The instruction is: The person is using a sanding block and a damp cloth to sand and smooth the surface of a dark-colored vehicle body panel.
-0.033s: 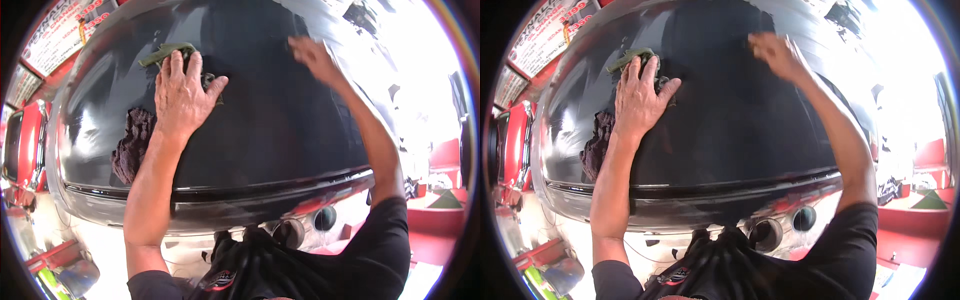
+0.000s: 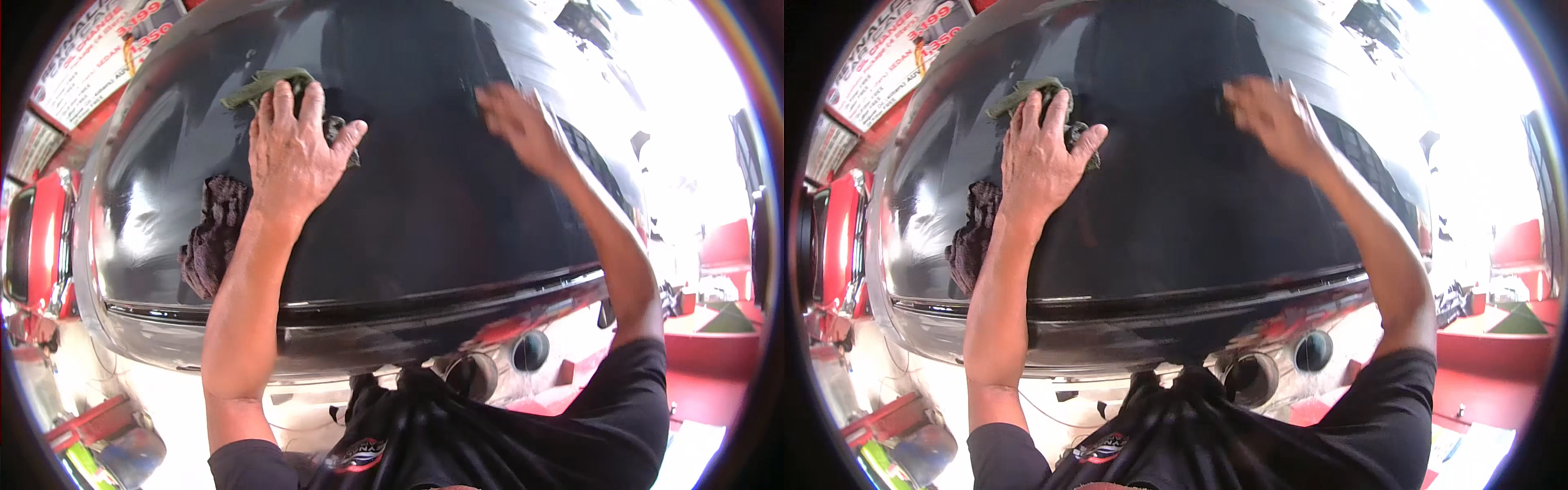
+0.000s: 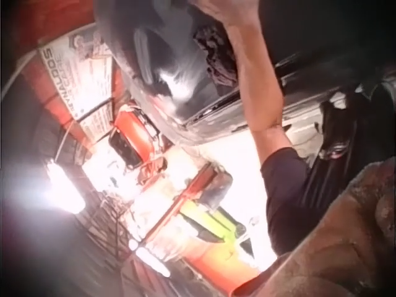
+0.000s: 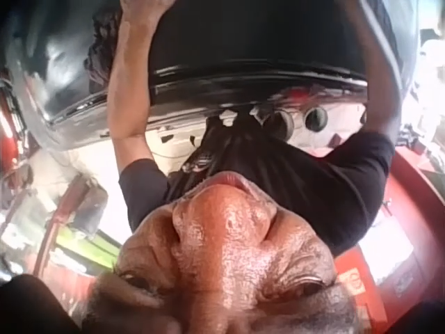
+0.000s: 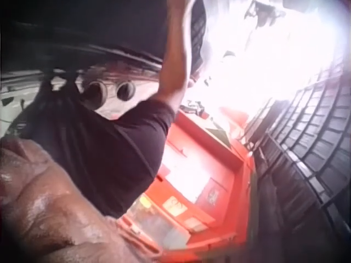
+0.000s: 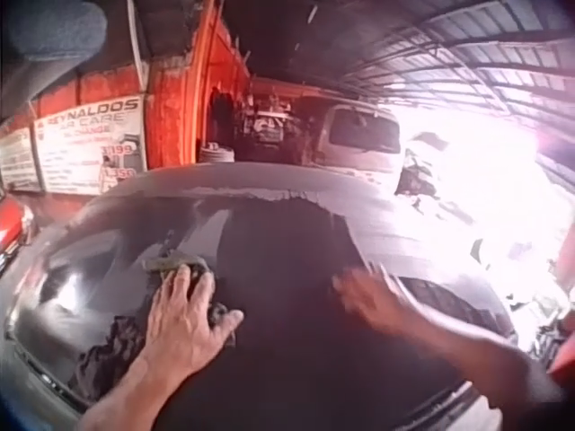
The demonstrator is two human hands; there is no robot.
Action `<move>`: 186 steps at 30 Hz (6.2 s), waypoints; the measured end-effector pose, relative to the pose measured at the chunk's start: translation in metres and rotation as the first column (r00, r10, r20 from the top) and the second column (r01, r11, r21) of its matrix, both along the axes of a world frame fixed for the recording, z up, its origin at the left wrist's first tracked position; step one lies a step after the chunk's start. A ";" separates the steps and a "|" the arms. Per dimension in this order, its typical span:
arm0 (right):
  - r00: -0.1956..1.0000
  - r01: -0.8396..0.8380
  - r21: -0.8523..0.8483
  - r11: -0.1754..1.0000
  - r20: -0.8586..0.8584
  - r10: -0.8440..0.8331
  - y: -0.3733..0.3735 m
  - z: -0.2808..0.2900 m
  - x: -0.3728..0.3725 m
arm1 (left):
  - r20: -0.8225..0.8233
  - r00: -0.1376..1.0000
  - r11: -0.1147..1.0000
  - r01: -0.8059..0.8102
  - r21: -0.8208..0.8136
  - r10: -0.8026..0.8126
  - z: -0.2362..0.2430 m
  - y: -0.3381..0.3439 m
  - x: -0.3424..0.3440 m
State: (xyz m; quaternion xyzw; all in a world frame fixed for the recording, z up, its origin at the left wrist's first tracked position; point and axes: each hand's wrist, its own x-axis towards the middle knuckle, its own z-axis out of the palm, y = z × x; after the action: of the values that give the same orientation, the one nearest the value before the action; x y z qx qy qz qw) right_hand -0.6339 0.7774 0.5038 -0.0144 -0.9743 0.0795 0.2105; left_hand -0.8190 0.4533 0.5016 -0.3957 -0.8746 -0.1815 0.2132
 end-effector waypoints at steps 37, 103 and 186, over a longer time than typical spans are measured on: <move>0.997 0.078 -0.153 0.985 0.017 -0.076 0.150 0.010 -0.081 | -0.007 1.000 0.999 0.022 -0.026 -0.022 0.014 0.014 0.015; 0.965 -0.180 0.047 0.982 0.201 0.168 -0.124 0.036 0.108 | -0.085 0.996 0.994 0.014 0.113 -0.004 -0.003 0.026 0.006; 0.992 0.112 -0.132 0.985 -0.050 -0.120 0.209 0.011 -0.121 | 0.059 0.998 0.999 0.009 -0.050 -0.006 0.018 0.019 0.015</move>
State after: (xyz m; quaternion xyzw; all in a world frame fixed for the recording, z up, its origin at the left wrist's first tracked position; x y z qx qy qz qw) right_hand -0.7549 0.9867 0.5151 -0.0823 -0.9581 0.1303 0.2416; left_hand -0.8038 0.4720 0.5195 -0.3988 -0.8834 -0.1715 0.1767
